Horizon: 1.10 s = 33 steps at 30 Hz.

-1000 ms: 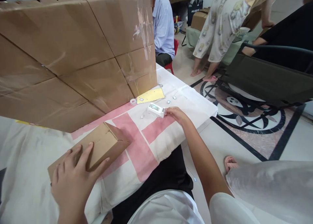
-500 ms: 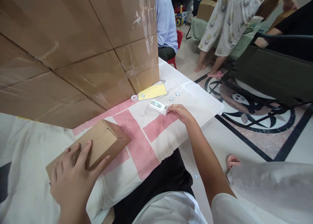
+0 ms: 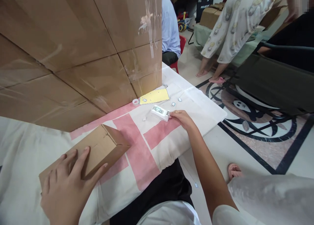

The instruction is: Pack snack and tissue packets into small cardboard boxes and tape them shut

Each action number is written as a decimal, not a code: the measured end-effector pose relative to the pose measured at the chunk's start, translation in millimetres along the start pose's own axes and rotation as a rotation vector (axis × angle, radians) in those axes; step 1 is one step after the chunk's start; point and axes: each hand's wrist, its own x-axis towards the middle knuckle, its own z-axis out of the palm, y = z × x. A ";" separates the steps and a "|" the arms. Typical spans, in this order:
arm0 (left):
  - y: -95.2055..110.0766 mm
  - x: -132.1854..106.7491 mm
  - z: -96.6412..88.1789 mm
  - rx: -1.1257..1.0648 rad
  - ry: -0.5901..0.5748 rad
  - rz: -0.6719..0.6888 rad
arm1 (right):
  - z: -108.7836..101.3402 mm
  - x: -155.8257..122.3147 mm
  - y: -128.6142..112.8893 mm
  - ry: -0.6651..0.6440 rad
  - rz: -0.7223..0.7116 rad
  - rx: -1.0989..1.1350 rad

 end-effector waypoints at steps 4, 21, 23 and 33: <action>0.5 -0.2 -0.4 0.007 -0.006 -0.009 | 0.3 4.4 2.3 0.058 0.028 -0.076; -4.0 0.4 5.1 0.011 -0.007 -0.008 | 6.6 8.8 6.7 0.197 0.025 -0.082; -4.9 -0.4 6.7 0.002 0.001 -0.012 | 7.8 7.6 4.6 0.191 0.041 -0.119; -7.0 2.4 8.0 0.062 0.012 0.066 | -18.3 -23.9 -7.3 0.142 0.136 -0.413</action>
